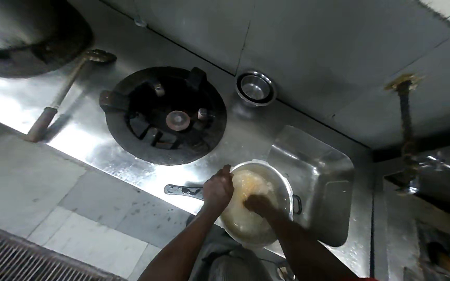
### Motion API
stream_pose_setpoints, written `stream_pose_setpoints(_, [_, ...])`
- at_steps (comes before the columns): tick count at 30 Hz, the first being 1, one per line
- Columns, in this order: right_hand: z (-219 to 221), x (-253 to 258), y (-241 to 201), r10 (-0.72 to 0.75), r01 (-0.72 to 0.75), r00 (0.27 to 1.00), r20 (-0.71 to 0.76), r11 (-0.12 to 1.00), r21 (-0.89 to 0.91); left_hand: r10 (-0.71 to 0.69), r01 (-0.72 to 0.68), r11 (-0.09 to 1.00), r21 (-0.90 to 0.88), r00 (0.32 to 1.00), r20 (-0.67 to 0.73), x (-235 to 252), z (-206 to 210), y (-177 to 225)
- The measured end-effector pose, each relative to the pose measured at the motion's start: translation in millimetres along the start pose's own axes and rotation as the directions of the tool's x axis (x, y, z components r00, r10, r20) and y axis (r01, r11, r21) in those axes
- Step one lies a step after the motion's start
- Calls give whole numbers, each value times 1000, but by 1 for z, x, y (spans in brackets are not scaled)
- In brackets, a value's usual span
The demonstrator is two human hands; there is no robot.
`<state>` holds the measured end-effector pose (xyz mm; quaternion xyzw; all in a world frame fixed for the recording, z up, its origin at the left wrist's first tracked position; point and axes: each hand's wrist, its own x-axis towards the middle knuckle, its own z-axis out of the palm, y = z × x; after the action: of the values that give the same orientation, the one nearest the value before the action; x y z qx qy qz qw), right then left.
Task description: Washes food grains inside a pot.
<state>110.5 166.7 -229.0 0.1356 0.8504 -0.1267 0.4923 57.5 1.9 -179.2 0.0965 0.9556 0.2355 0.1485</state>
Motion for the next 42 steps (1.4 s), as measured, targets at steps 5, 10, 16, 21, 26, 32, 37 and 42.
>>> stream_pose_setpoints(5, [19,-9,9,-36,17,996,83,974,224,-18,19,1000,-12,999,48,1,-4,0])
stream_pose_setpoints(10, [31,-9,-10,-117,65,986,121,928,368,-38,39,999,-18,995,94,3,-6,2])
stream_pose_setpoints(16, [21,-2,-15,-102,229,969,-224,705,671,-24,26,999,-27,997,67,2,-4,0])
stream_pose_setpoints(21, [-14,-14,-10,217,25,946,-242,694,720,-29,32,999,-27,993,112,3,-9,1])
stream_pose_setpoints(26, [-24,8,10,143,28,949,-280,848,529,-25,29,999,-36,994,104,3,-10,1])
stream_pose_setpoints(32, [-21,23,-16,22,110,944,-328,920,377,-15,17,1000,-26,998,61,3,-7,1])
stream_pose_setpoints(37, [-24,16,-44,-171,220,965,-200,941,259,1,1,1000,-28,999,53,3,-4,0])
stream_pose_setpoints(42, [-4,-9,-48,-120,139,990,-71,834,534,-31,31,1000,-1,993,118,4,-9,4])
